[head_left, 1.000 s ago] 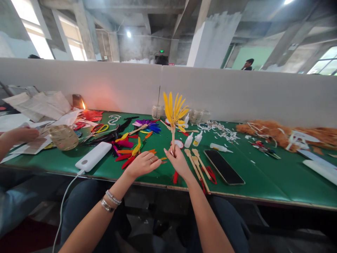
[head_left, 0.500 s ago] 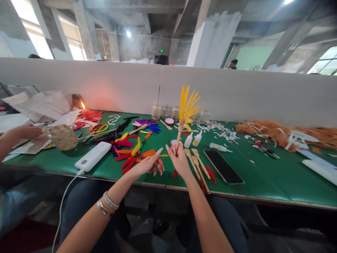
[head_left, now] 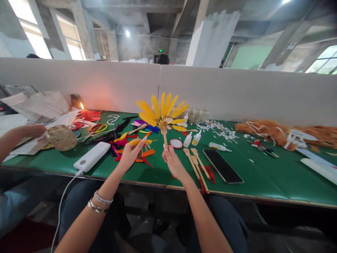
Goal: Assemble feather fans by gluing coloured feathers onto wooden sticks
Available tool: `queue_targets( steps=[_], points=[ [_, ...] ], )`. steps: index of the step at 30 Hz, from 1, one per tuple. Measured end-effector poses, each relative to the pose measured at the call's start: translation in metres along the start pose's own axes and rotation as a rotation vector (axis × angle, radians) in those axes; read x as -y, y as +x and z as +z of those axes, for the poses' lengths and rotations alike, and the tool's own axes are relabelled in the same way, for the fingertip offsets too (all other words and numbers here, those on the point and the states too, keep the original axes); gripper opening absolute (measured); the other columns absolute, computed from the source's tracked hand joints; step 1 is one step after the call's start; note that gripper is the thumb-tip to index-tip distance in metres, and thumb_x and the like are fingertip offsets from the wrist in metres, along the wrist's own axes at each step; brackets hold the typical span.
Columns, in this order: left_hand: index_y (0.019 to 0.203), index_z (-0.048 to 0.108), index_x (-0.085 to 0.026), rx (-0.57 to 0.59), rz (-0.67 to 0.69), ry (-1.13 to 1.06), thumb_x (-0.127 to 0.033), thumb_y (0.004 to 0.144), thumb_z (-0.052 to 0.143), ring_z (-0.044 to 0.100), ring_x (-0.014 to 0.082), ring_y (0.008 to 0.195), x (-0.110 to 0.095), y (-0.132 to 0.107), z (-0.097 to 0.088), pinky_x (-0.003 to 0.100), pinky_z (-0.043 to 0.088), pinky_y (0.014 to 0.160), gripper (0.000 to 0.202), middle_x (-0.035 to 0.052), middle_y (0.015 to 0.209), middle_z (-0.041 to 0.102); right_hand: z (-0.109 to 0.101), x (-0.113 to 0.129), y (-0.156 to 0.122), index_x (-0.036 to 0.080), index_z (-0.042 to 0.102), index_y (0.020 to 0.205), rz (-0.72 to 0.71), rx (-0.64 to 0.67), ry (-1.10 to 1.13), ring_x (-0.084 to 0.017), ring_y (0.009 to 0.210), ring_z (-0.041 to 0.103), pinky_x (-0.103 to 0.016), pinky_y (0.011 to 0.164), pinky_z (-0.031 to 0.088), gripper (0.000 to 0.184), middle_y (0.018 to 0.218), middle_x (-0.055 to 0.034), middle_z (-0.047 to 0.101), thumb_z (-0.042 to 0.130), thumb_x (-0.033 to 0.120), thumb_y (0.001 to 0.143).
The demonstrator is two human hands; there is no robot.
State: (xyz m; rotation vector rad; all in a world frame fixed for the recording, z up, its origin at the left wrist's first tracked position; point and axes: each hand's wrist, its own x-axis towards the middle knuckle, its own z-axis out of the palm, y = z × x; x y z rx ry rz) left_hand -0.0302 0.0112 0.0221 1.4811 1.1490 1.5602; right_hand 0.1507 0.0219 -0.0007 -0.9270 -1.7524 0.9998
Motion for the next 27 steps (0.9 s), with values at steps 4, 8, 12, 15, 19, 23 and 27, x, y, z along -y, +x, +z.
queue_targets(
  steps=[4, 8, 12, 15, 19, 23, 27],
  points=[
    [0.065, 0.062, -0.016, -0.134, 0.246, 0.093, -0.039, 0.08, 0.055, 0.045, 0.008, 0.047, -0.001, -0.001, -0.006, 0.022, 0.036, 0.047, 0.028, -0.0008, 0.056, 0.054, 0.008, 0.0, -0.001, 0.023, 0.034, 0.079, -0.008, 0.023, -0.051, -0.01, 0.05, 0.035, -0.023, 0.048, 0.03, 0.024, 0.06, 0.0057, 0.036, 0.028, 0.043, 0.091],
    [0.055, 0.058, -0.015, -0.162, 0.347, 0.203, -0.034, 0.082, 0.054, 0.051, 0.011, 0.055, -0.002, -0.003, -0.005, 0.023, 0.039, 0.055, 0.033, 0.0009, 0.055, 0.056, 0.016, 0.002, -0.002, 0.023, 0.035, 0.078, 0.004, 0.057, -0.098, -0.01, 0.048, 0.037, -0.023, 0.048, 0.029, 0.025, 0.055, 0.0064, 0.036, 0.029, 0.043, 0.091],
    [0.059, 0.06, -0.015, -0.169, 0.336, 0.232, -0.034, 0.082, 0.053, 0.049, 0.0108, 0.051, -0.002, -0.005, -0.002, 0.023, 0.039, 0.052, 0.031, 0.0005, 0.054, 0.056, 0.02, 0.003, -0.003, 0.022, 0.036, 0.077, -0.015, 0.069, -0.117, -0.011, 0.048, 0.039, -0.023, 0.049, 0.028, 0.025, 0.056, 0.0061, 0.037, 0.029, 0.042, 0.091],
    [0.059, 0.061, -0.015, -0.197, 0.326, 0.235, -0.034, 0.082, 0.053, 0.049, 0.0102, 0.049, 0.0, -0.004, -0.003, 0.023, 0.039, 0.051, 0.031, -0.0002, 0.052, 0.055, 0.021, 0.004, -0.004, 0.022, 0.036, 0.077, -0.022, 0.089, -0.121, -0.01, 0.049, 0.038, -0.023, 0.049, 0.029, 0.024, 0.057, 0.0058, 0.039, 0.029, 0.041, 0.091],
    [0.06, 0.063, -0.015, -0.251, 0.352, 0.286, -0.034, 0.082, 0.053, 0.048, 0.0097, 0.047, 0.001, -0.003, -0.006, 0.023, 0.039, 0.052, 0.03, -0.0009, 0.052, 0.056, 0.02, 0.006, -0.005, 0.022, 0.036, 0.076, -0.027, 0.11, -0.103, -0.01, 0.048, 0.037, -0.022, 0.049, 0.029, 0.025, 0.056, 0.0063, 0.038, 0.028, 0.041, 0.091],
    [0.06, 0.063, -0.015, -0.277, 0.376, 0.322, -0.034, 0.081, 0.053, 0.051, 0.011, 0.051, 0.001, 0.0, -0.01, 0.023, 0.041, 0.055, 0.03, 0.0002, 0.055, 0.059, 0.019, 0.009, -0.005, 0.022, 0.036, 0.077, -0.022, 0.115, -0.094, -0.01, 0.048, 0.037, -0.022, 0.049, 0.03, 0.025, 0.056, 0.0062, 0.038, 0.029, 0.041, 0.091],
    [0.063, 0.064, -0.016, -0.267, 0.381, 0.305, -0.033, 0.082, 0.052, 0.056, 0.0133, 0.057, -0.001, 0.001, -0.013, 0.025, 0.044, 0.06, 0.028, 0.0023, 0.062, 0.063, 0.018, 0.01, -0.005, 0.022, 0.036, 0.076, -0.02, 0.109, -0.08, -0.01, 0.048, 0.037, -0.022, 0.049, 0.03, 0.025, 0.055, 0.0059, 0.038, 0.029, 0.041, 0.091]
  ],
)
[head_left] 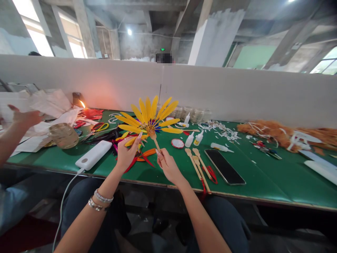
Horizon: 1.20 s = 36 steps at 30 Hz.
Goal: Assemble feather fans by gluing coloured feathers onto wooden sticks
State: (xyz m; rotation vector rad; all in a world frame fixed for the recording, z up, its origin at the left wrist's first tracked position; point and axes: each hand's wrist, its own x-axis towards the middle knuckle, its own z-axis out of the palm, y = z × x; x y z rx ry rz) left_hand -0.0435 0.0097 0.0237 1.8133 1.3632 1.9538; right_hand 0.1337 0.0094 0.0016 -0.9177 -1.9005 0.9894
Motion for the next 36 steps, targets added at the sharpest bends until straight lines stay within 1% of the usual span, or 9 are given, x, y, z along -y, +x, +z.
queue_targets(
  steps=[6, 11, 15, 17, 23, 26, 29, 32, 36],
  points=[
    [0.063, 0.063, -0.016, 0.012, -0.013, 0.012, -0.035, 0.082, 0.052, 0.057, 0.0146, 0.06, -0.001, 0.0, -0.001, 0.027, 0.045, 0.061, 0.03, 0.0032, 0.063, 0.063, -0.002, 0.001, 0.0, 0.022, 0.036, 0.075, 0.005, -0.003, 0.035, -0.01, 0.047, 0.036, -0.022, 0.048, 0.03, 0.026, 0.054, 0.006, 0.038, 0.03, 0.042, 0.091],
    [0.064, 0.064, -0.015, 0.041, -0.073, -0.065, -0.036, 0.081, 0.053, 0.054, 0.012, 0.056, 0.003, 0.0, 0.0, 0.024, 0.043, 0.056, 0.029, 0.002, 0.061, 0.061, -0.004, 0.002, 0.001, 0.022, 0.035, 0.072, 0.022, 0.005, 0.068, -0.01, 0.046, 0.035, -0.022, 0.048, 0.029, 0.028, 0.053, 0.0065, 0.037, 0.031, 0.044, 0.09],
    [0.059, 0.061, -0.015, 0.053, -0.103, -0.104, -0.036, 0.08, 0.055, 0.052, 0.0115, 0.054, 0.006, 0.001, -0.003, 0.023, 0.041, 0.054, 0.031, 0.002, 0.059, 0.06, -0.006, 0.003, 0.001, 0.022, 0.035, 0.071, 0.016, 0.03, 0.081, -0.01, 0.047, 0.035, -0.022, 0.049, 0.03, 0.029, 0.052, 0.007, 0.036, 0.031, 0.043, 0.09],
    [0.057, 0.06, -0.015, 0.045, -0.079, -0.085, -0.035, 0.08, 0.055, 0.052, 0.0116, 0.054, 0.005, 0.002, -0.005, 0.023, 0.04, 0.054, 0.03, 0.0016, 0.058, 0.06, -0.006, 0.003, 0.001, 0.022, 0.036, 0.071, 0.015, 0.045, 0.088, -0.01, 0.046, 0.035, -0.022, 0.049, 0.03, 0.029, 0.051, 0.0071, 0.037, 0.03, 0.043, 0.091],
    [0.058, 0.06, -0.016, 0.014, 0.06, 0.04, -0.032, 0.082, 0.053, 0.053, 0.0123, 0.055, -0.003, 0.003, -0.008, 0.024, 0.041, 0.057, 0.029, 0.0015, 0.059, 0.06, -0.007, 0.003, 0.0, 0.022, 0.039, 0.075, 0.026, 0.058, 0.102, -0.01, 0.045, 0.034, -0.022, 0.048, 0.029, 0.028, 0.051, 0.0069, 0.037, 0.031, 0.044, 0.09],
    [0.059, 0.06, -0.017, 0.027, 0.079, 0.082, -0.032, 0.083, 0.051, 0.05, 0.0107, 0.051, -0.004, 0.003, -0.009, 0.023, 0.04, 0.055, 0.03, 0.0003, 0.056, 0.058, -0.007, 0.002, 0.001, 0.022, 0.04, 0.076, 0.024, 0.053, 0.096, -0.009, 0.046, 0.034, -0.022, 0.048, 0.029, 0.027, 0.051, 0.0068, 0.037, 0.031, 0.043, 0.09],
    [0.059, 0.06, -0.017, -0.012, 0.092, 0.117, -0.031, 0.084, 0.05, 0.047, 0.0098, 0.049, -0.006, 0.003, -0.01, 0.023, 0.038, 0.053, 0.03, -0.0007, 0.052, 0.054, -0.007, 0.002, 0.0, 0.021, 0.041, 0.077, 0.026, 0.056, 0.094, -0.009, 0.046, 0.034, -0.022, 0.047, 0.029, 0.027, 0.051, 0.0068, 0.037, 0.031, 0.043, 0.09],
    [0.056, 0.057, -0.016, -0.055, 0.122, 0.159, -0.031, 0.085, 0.049, 0.047, 0.01, 0.049, -0.007, 0.003, -0.01, 0.023, 0.037, 0.054, 0.033, -0.0003, 0.051, 0.053, -0.008, 0.002, 0.0, 0.021, 0.041, 0.077, 0.026, 0.061, 0.093, -0.009, 0.045, 0.034, -0.022, 0.047, 0.029, 0.028, 0.051, 0.007, 0.038, 0.031, 0.044, 0.09],
    [0.054, 0.056, -0.016, -0.067, 0.126, 0.188, -0.031, 0.084, 0.049, 0.045, 0.0091, 0.047, -0.009, 0.002, -0.01, 0.023, 0.036, 0.052, 0.034, -0.0007, 0.049, 0.052, -0.008, 0.003, 0.0, 0.022, 0.041, 0.076, 0.03, 0.057, 0.101, -0.009, 0.045, 0.034, -0.022, 0.047, 0.028, 0.028, 0.051, 0.0071, 0.037, 0.032, 0.044, 0.09]
  ],
)
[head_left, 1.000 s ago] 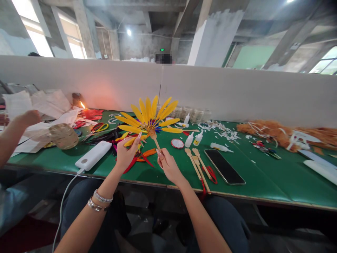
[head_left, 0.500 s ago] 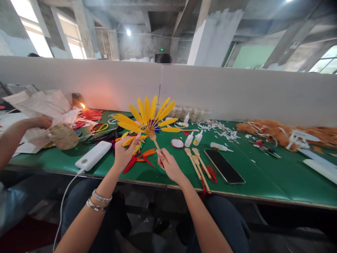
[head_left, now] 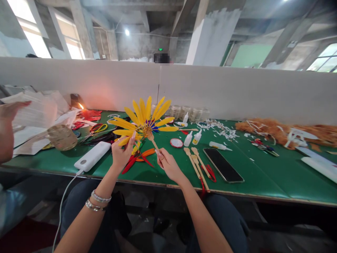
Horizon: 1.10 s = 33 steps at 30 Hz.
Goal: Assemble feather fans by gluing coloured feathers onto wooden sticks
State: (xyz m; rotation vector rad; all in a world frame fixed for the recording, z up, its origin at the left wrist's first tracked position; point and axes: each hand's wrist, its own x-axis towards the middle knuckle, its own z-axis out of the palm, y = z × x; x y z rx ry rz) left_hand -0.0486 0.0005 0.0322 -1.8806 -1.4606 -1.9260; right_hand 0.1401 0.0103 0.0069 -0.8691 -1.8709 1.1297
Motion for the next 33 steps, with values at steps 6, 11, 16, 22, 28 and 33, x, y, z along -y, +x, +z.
queue_targets(
  steps=[6, 11, 16, 22, 28, 33],
  points=[
    [0.058, 0.058, -0.016, 0.011, -0.037, 0.002, -0.033, 0.085, 0.048, 0.046, 0.0099, 0.049, 0.003, -0.002, 0.001, 0.023, 0.037, 0.055, 0.033, 0.0006, 0.054, 0.056, 0.0, -0.001, 0.0, 0.022, 0.04, 0.075, -0.001, 0.005, 0.002, -0.009, 0.045, 0.034, -0.022, 0.047, 0.029, 0.028, 0.05, 0.0072, 0.037, 0.032, 0.044, 0.09],
    [0.057, 0.059, -0.016, 0.035, -0.072, -0.032, -0.035, 0.084, 0.049, 0.046, 0.01, 0.049, 0.005, -0.002, 0.002, 0.023, 0.037, 0.054, 0.034, 0.0009, 0.055, 0.056, 0.0, -0.003, 0.001, 0.022, 0.036, 0.071, -0.013, 0.0, -0.012, -0.009, 0.045, 0.034, -0.022, 0.048, 0.03, 0.03, 0.051, 0.007, 0.037, 0.032, 0.045, 0.089],
    [0.057, 0.06, -0.016, 0.031, -0.079, -0.023, -0.036, 0.083, 0.051, 0.042, 0.0091, 0.046, 0.004, -0.001, 0.002, 0.023, 0.033, 0.051, 0.034, -0.0007, 0.05, 0.052, 0.0, -0.003, 0.0, 0.022, 0.036, 0.072, -0.004, 0.01, -0.015, -0.009, 0.045, 0.034, -0.022, 0.048, 0.029, 0.029, 0.051, 0.0071, 0.037, 0.032, 0.045, 0.089],
    [0.056, 0.061, -0.015, 0.027, -0.068, -0.015, -0.034, 0.082, 0.052, 0.046, 0.0097, 0.048, 0.007, -0.003, 0.003, 0.023, 0.037, 0.053, 0.033, 0.0008, 0.053, 0.057, 0.001, -0.004, 0.001, 0.022, 0.036, 0.071, 0.001, 0.012, -0.007, -0.009, 0.045, 0.033, -0.022, 0.047, 0.028, 0.029, 0.051, 0.0074, 0.036, 0.032, 0.044, 0.09],
    [0.058, 0.064, -0.015, 0.12, -0.25, -0.248, -0.042, 0.08, 0.053, 0.048, 0.0099, 0.046, 0.011, -0.001, 0.005, 0.022, 0.038, 0.048, 0.037, 0.0014, 0.053, 0.059, 0.0, -0.005, 0.001, 0.022, 0.037, 0.071, 0.018, 0.01, 0.027, -0.009, 0.045, 0.032, -0.022, 0.047, 0.028, 0.029, 0.05, 0.0074, 0.036, 0.033, 0.044, 0.089],
    [0.056, 0.062, -0.014, 0.229, -0.355, -0.344, -0.043, 0.08, 0.052, 0.042, 0.0065, 0.038, 0.001, 0.005, -0.001, 0.02, 0.034, 0.04, 0.038, -0.0004, 0.047, 0.056, -0.004, -0.003, 0.001, 0.021, 0.035, 0.069, 0.047, 0.046, 0.017, -0.008, 0.045, 0.033, -0.022, 0.047, 0.028, 0.032, 0.051, 0.0075, 0.037, 0.035, 0.047, 0.088]
  ],
)
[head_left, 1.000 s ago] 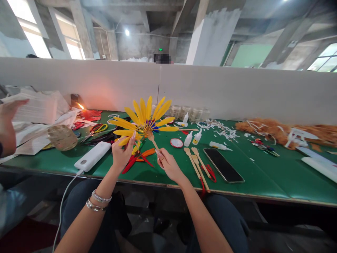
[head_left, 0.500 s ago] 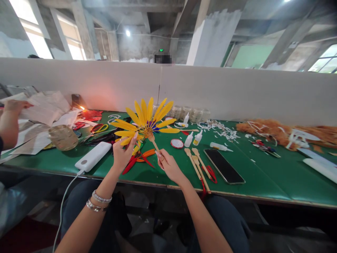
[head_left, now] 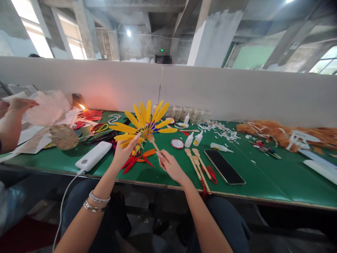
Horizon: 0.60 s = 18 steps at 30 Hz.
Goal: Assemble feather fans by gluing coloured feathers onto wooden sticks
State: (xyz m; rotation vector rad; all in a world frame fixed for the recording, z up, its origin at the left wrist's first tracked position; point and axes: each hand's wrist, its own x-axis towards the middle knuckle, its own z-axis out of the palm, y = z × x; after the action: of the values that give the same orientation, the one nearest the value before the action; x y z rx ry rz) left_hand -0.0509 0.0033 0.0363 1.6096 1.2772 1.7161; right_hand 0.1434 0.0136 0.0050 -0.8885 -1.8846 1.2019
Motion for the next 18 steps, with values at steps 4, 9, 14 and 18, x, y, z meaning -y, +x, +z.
queue_targets(
  steps=[4, 9, 14, 18],
  points=[
    [0.051, 0.059, -0.015, -0.025, 0.043, 0.092, -0.04, 0.078, 0.055, 0.048, 0.0079, 0.042, -0.0081, 0.0004, -0.0031, 0.019, 0.038, 0.043, 0.038, 0.0011, 0.054, 0.061, -0.0023, 0.0006, -0.0007, 0.021, 0.033, 0.069, 0.014, 0.013, -0.017, -0.007, 0.044, 0.032, -0.021, 0.046, 0.027, 0.033, 0.051, 0.0081, 0.035, 0.035, 0.048, 0.088],
    [0.045, 0.056, -0.016, -0.054, 0.064, 0.16, -0.039, 0.079, 0.054, 0.054, 0.0119, 0.049, -0.0029, -0.0002, -0.0043, 0.02, 0.04, 0.049, 0.041, 0.0007, 0.043, 0.055, -0.0025, 0.0003, -0.0009, 0.021, 0.034, 0.069, 0.002, 0.025, -0.032, -0.007, 0.044, 0.032, -0.021, 0.046, 0.027, 0.033, 0.051, 0.008, 0.036, 0.035, 0.048, 0.088],
    [0.047, 0.058, -0.016, -0.083, 0.069, 0.128, -0.04, 0.078, 0.055, 0.052, 0.0109, 0.048, 0.0002, -0.0016, -0.0024, 0.021, 0.04, 0.051, 0.04, 0.0004, 0.046, 0.056, -0.0021, 0.0006, -0.0003, 0.021, 0.035, 0.069, -0.001, 0.014, -0.039, -0.007, 0.044, 0.033, -0.022, 0.047, 0.028, 0.033, 0.05, 0.0077, 0.036, 0.035, 0.048, 0.088],
    [0.053, 0.059, -0.015, 0.1, 0.011, 0.044, -0.044, 0.076, 0.057, 0.049, 0.0089, 0.044, 0.0006, -0.0013, 0.0015, 0.02, 0.04, 0.048, 0.037, -0.001, 0.049, 0.057, -0.0017, -0.0004, 0.0001, 0.021, 0.035, 0.068, -0.001, 0.007, -0.047, -0.007, 0.045, 0.033, -0.021, 0.047, 0.028, 0.033, 0.05, 0.0077, 0.037, 0.035, 0.048, 0.088]
  ],
)
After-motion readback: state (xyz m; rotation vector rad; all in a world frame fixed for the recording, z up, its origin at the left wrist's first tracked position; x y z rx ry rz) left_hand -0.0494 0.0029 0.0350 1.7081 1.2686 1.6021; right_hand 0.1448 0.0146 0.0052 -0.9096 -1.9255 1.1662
